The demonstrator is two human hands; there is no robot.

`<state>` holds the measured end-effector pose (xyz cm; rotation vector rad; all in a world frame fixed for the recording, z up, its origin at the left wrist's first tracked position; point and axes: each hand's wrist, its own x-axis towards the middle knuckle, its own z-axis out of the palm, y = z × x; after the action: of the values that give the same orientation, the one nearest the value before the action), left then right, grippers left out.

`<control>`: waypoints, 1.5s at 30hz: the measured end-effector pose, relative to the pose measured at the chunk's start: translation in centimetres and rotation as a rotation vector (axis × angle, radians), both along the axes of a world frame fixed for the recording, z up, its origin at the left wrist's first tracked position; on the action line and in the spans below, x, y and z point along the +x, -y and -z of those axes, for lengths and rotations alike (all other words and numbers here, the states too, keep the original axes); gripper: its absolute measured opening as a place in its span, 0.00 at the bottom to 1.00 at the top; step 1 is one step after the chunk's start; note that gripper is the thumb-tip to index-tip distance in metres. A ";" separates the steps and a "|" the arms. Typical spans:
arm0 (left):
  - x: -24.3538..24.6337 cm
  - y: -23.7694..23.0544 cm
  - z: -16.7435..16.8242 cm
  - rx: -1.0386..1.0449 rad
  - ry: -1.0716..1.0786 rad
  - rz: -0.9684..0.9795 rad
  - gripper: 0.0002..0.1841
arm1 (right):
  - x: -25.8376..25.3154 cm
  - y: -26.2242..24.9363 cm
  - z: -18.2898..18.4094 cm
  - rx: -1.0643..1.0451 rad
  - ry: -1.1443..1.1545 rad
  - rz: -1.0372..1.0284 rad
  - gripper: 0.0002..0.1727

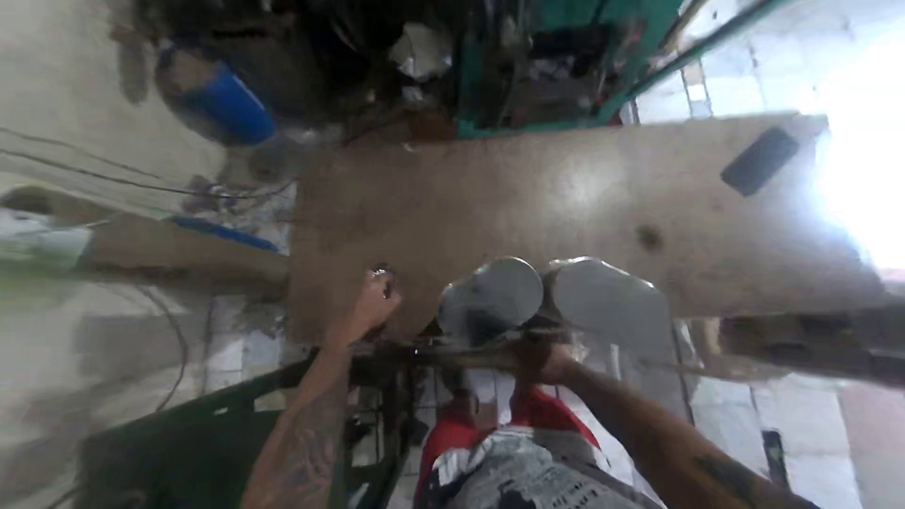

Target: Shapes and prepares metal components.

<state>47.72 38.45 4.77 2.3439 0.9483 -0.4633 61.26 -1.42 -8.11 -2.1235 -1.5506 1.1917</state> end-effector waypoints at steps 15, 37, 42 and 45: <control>-10.2 -9.7 0.4 0.019 0.163 -0.640 0.51 | 1.3 9.8 -6.3 0.168 0.039 1.674 0.28; -9.1 -9.7 3.5 0.233 0.134 -0.743 0.43 | 16.9 5.9 -4.5 0.950 -0.554 2.415 0.38; -9.1 -10.0 3.4 0.207 0.148 -0.736 0.44 | 17.1 5.9 -4.1 1.033 -0.633 2.349 0.35; -9.0 -9.4 2.6 0.194 0.148 -0.721 0.43 | 16.8 6.6 -4.4 0.925 -0.677 2.303 0.37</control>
<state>38.73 47.88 2.14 1.9636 1.7087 0.0956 78.05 -8.05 -3.73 -1.1160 0.7971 0.0132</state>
